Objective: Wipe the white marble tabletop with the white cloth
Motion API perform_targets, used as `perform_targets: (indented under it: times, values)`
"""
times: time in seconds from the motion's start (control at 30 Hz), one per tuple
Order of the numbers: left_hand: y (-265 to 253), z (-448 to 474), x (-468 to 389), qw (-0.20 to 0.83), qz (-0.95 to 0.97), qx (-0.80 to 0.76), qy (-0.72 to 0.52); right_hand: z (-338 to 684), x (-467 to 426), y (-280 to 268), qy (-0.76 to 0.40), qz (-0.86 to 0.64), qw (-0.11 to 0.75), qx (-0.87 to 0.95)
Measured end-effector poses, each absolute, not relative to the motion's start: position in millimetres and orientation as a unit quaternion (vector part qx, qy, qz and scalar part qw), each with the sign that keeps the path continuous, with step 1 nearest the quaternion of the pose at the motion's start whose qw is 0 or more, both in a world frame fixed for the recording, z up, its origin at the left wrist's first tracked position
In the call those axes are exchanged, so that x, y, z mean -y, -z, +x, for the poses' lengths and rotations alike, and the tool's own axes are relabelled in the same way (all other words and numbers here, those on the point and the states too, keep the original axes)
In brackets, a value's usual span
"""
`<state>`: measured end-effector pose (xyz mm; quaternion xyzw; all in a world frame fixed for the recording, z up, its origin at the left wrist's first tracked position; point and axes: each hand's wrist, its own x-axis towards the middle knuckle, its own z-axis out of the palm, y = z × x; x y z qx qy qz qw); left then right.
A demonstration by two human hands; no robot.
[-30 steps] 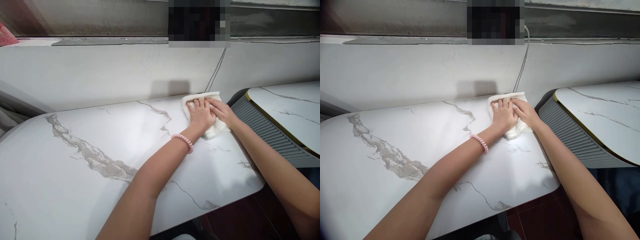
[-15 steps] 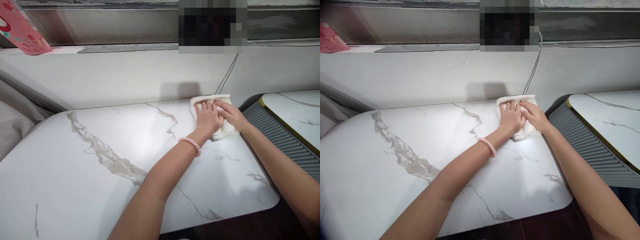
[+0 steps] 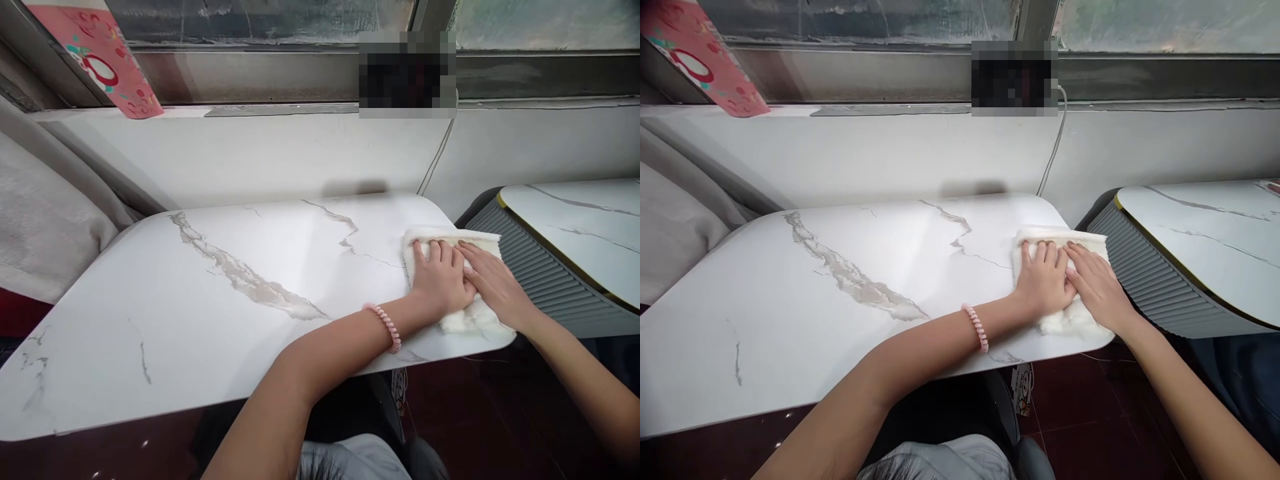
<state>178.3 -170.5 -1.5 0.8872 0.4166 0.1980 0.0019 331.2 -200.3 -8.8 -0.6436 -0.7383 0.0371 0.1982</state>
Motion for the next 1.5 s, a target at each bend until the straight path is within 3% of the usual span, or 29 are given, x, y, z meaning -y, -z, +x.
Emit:
perform_targets:
  times: [0.23,0.53,0.97,1.5]
  values:
    - [0.5,157.7,214.8,0.03,0.898,-0.395,-0.189,313.1,254.5,12.5,0.007,-0.639,0.187,0.746]
    - [-3.1,95.6,223.0,0.034,0.909,-0.393,-0.136,252.2,255.5,9.6,0.045,-0.576,0.143,0.803]
    - [-5.6,60.2,158.4,0.05,0.869,-0.486,-0.085,206.8,166.6,8.4,0.027,-0.529,0.152,0.835]
    - [-1.9,47.9,15.2,0.043,0.84,-0.526,-0.131,188.2,9.8,11.8,0.018,-0.562,0.157,0.812]
